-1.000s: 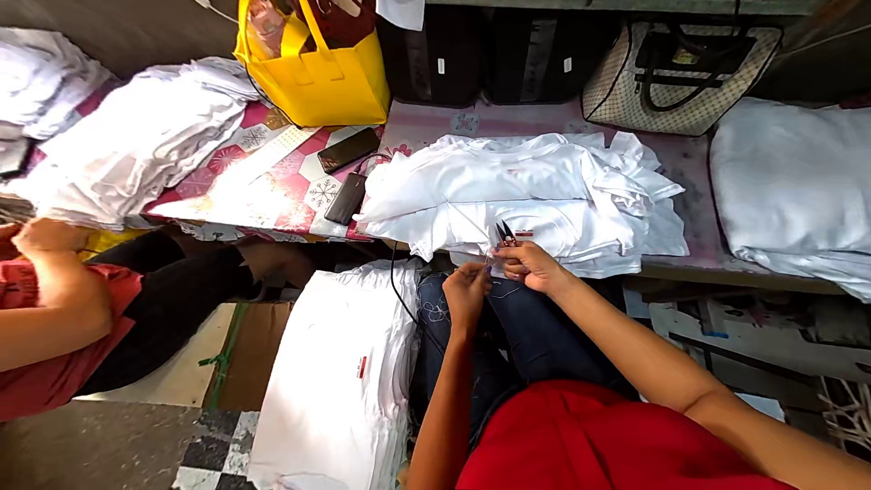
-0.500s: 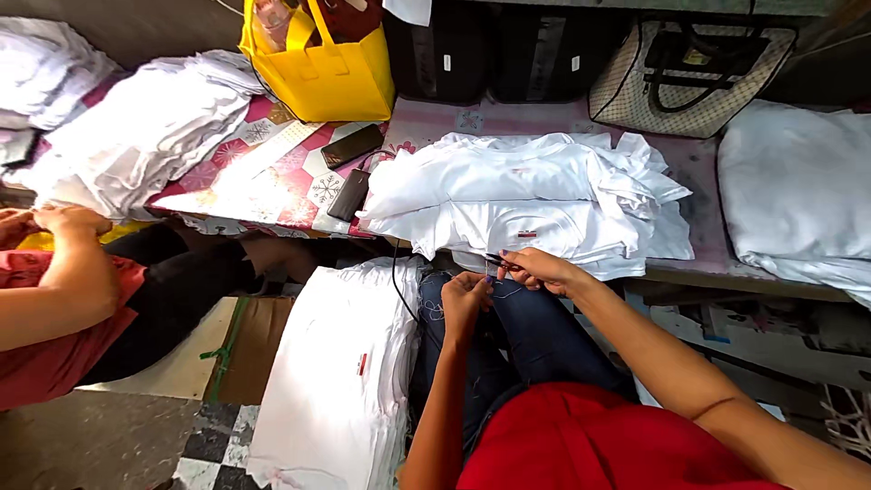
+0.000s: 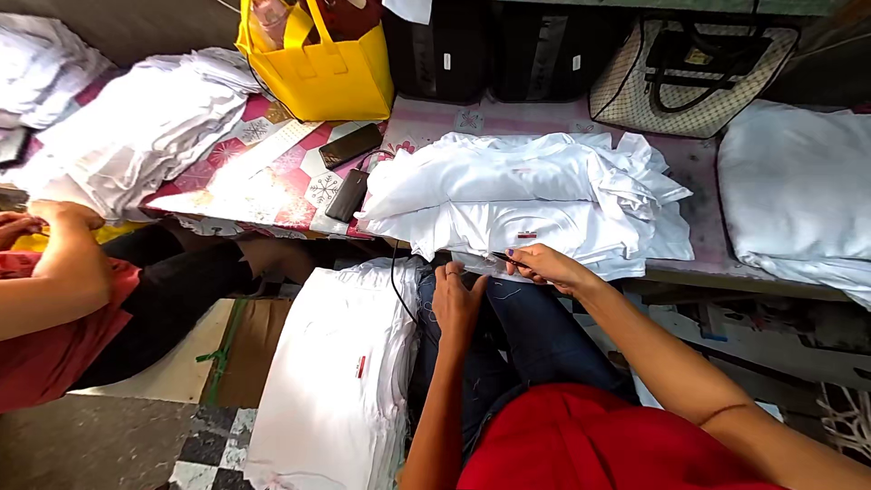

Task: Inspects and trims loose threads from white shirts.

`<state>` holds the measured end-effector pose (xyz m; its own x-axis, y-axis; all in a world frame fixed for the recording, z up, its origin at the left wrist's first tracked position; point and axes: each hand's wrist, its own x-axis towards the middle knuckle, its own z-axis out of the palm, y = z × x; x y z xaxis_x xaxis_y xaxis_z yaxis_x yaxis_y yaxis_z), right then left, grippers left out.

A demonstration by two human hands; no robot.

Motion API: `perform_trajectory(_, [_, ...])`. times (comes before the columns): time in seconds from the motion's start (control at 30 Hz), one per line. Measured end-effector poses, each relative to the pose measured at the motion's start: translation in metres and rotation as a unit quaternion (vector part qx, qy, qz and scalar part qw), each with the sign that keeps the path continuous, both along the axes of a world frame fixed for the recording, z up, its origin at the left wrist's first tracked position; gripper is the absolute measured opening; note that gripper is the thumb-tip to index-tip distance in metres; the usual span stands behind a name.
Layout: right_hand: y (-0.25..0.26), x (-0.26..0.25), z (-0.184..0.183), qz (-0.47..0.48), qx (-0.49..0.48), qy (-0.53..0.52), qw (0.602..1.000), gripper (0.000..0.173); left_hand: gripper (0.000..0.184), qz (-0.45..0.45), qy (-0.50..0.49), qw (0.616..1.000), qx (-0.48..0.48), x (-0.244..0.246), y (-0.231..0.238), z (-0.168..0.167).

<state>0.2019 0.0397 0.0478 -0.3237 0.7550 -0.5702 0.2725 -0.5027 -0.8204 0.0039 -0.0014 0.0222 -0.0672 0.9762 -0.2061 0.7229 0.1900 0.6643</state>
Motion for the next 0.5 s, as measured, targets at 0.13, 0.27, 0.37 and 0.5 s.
perform_trajectory(0.13, [0.002, -0.006, -0.002, 0.002, 0.011, -0.018, 1.0, 0.036, 0.032, 0.008, -0.044, 0.993, 0.107, 0.021, 0.016, -0.024])
perform_trajectory(0.27, [0.004, 0.001, -0.003, 0.026, 0.001, -0.043, 0.999, 0.041, 0.016, -0.002, -0.089, 0.983, 0.158, 0.019, 0.02, -0.041])
perform_trajectory(0.37, [0.006, 0.001, -0.006, 0.055, -0.007, -0.057, 0.997, 0.042, 0.015, -0.003, -0.132, 0.98, 0.149, 0.016, 0.016, -0.039])
perform_trajectory(0.5, [0.012, -0.01, -0.011, 0.058, 0.0, -0.068, 0.996, 0.041, 0.013, 0.0, -0.155, 0.975, 0.16, 0.017, 0.014, -0.04])
